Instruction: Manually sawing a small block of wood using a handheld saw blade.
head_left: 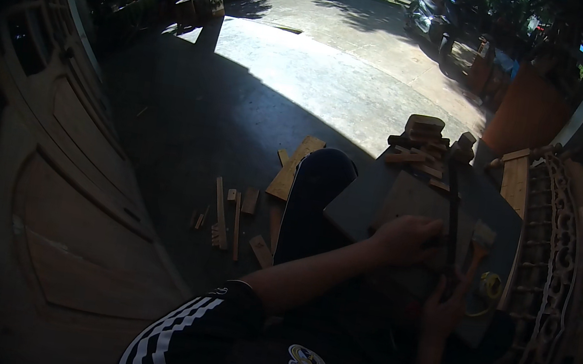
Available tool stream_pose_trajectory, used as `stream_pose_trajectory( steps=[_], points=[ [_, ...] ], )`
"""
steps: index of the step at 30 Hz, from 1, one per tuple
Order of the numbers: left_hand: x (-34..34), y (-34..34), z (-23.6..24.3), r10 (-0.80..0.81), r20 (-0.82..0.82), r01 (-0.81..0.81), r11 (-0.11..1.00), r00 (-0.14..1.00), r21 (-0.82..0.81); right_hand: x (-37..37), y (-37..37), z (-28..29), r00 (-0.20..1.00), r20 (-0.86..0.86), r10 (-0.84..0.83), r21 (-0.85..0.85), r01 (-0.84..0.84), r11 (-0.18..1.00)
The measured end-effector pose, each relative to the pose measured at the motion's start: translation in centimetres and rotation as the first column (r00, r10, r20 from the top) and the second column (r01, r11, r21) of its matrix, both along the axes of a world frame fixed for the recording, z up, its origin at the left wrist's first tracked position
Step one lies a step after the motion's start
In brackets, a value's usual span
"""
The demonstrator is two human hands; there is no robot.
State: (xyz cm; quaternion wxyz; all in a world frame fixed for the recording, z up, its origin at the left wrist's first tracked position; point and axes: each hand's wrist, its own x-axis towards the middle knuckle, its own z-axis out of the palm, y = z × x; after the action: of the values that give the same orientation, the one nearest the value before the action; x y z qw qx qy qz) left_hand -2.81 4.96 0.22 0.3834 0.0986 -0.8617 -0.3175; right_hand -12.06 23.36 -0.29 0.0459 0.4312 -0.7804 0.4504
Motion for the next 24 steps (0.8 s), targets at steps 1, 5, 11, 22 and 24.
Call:
stream_pose_trajectory(
  steps=[1, 5, 11, 22, 24],
  points=[
    [0.0, 0.1, -0.1, 0.034, 0.022, -0.034, 0.999, 0.999, -0.028, -0.1, 0.0, -0.1, 1.000, 0.000, 0.000, 0.000, 0.000, 1.000],
    [-0.2, 0.2, -0.2, 0.041, -0.034, -0.045, 0.994, 0.999, -0.101, -0.3, 0.1, -0.5, 1.000, -0.023, 0.000, 0.012, 0.000, 1.000],
    [-0.4, 0.3, -0.3, 0.049, -0.106, -0.071, 0.973, 0.993, -0.218, -0.3, 0.1, -0.6, 1.000, -0.020, 0.011, 0.002, -0.011, 1.000],
    [-0.5, 0.0, -1.3, 0.079, -0.095, -0.103, 0.954, 0.992, -0.281, 0.1, 0.0, -0.2, 1.000, -0.007, -0.010, 0.000, 0.010, 1.000],
    [-0.4, 0.1, -1.3, 0.082, -0.094, -0.106, 0.951, 0.992, -0.291, 0.4, 0.1, 0.1, 1.000, -0.017, -0.012, 0.003, 0.012, 1.000]
  ],
)
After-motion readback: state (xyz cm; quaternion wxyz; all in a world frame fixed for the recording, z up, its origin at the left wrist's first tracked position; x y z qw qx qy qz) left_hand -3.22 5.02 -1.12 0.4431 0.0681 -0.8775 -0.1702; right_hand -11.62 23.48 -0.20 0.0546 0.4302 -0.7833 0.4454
